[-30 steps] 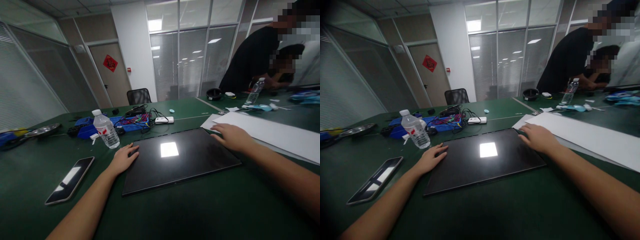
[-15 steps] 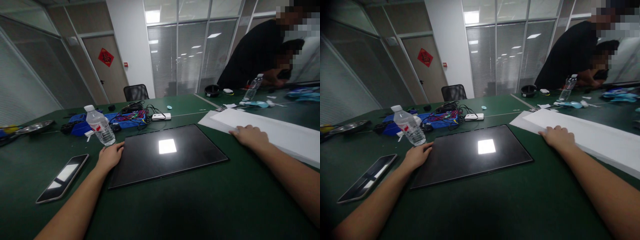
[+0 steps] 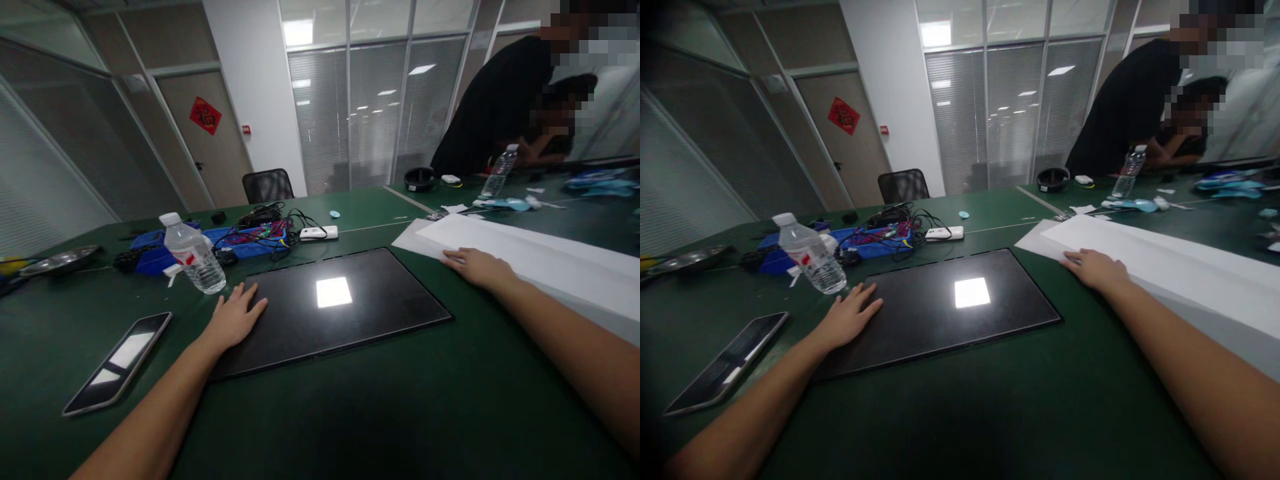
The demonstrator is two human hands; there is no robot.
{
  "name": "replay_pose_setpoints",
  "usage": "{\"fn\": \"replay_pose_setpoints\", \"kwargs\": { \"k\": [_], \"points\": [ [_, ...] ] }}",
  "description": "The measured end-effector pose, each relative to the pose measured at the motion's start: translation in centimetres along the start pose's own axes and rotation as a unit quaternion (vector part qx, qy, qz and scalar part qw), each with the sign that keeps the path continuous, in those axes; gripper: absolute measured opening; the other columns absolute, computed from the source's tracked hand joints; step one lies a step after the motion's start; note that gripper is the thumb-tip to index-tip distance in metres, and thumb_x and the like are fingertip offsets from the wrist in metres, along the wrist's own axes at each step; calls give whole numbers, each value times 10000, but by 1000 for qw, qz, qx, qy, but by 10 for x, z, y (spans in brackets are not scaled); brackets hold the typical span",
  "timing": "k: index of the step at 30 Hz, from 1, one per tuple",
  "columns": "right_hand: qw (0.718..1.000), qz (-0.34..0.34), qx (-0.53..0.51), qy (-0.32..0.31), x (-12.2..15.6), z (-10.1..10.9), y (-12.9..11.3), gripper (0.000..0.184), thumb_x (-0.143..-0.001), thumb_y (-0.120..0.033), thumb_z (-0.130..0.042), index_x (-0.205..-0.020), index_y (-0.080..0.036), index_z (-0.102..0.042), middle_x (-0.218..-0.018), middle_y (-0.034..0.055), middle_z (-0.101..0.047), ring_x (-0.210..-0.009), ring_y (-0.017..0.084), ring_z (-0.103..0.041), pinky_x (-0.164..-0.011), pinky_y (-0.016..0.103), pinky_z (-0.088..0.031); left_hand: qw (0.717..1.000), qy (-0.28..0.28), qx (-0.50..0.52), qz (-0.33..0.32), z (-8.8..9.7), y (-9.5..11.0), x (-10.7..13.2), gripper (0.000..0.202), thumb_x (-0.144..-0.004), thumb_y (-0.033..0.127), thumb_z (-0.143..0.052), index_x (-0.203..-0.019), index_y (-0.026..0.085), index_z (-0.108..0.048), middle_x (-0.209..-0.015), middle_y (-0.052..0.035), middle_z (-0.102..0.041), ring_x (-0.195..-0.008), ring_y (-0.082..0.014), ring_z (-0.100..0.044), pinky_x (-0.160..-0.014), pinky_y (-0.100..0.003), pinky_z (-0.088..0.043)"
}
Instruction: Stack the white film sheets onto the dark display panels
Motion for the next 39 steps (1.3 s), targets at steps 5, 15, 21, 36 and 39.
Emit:
{"fn": "replay_pose_setpoints", "kwargs": {
  "k": [5, 15, 21, 36, 39],
  "points": [
    [998, -59, 13, 6, 4, 4, 0, 822, -923, -821, -273, -1508, -334, -583, -1572, 167, -488, -1279, 515, -546, -932, 755, -469, 1000, -1, 10, -18, 3, 3, 2, 725, -1005, 598, -376, -1606, 200, -450, -1700, -189, -345, -1596, -353, -283, -1265, -672, -112],
    [996, -24, 76, 46, 27, 18, -31, 681, -1011, -611, -253, -1383, -197, -644, -1315, 246, -648, -1189, 442, -606, -892, 632, -530, 999, -5, 49, 1, 6, 0, 4, 745, -978, 629, -411, -1583, 201, -485, -1711, -175, -329, -1605, -343, -262, -1264, -652, -169],
    [992, 35, 97, 73, 44, 35, -50, 537, -1040, -457, -327, -1332, -157, -662, -1107, 264, -713, -935, 379, -688, -685, 461, -519, 999, 0, 45, 3, 8, -1, 5, 734, -975, 623, -428, -1578, 210, -494, -1696, -174, -363, -1597, -340, -285, -1265, -634, -190],
    [821, 553, -12, 138, 179, 51, -243, 433, -1039, -174, -442, -1434, -221, -610, -1223, 81, -739, -1041, 199, -708, -877, 361, -575, 1000, -6, 18, 4, 10, -2, 8, 768, -993, 627, -388, -1609, 172, -432, -1709, -170, -345, -1596, -335, -295, -1270, -619, -204],
    [810, 582, -50, 61, 199, 45, -266, 418, -1042, -301, -521, -1446, -237, -608, -1286, 74, -724, -1096, 199, -706, -920, 366, -577, 1000, -8, -1, 10, 7, 0, 8, 788, -1000, 622, -354, -1619, 137, -408, -1715, -179, -323, -1600, -328, -284, -1276, -595, -212]
  ]
}}
Point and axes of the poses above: each hand's wrist, its own x-axis away from the middle knuckle, its own z-axis out of the back of the hand, y = z × x, the point moved 9 cm from there along -x, towards the middle knuckle
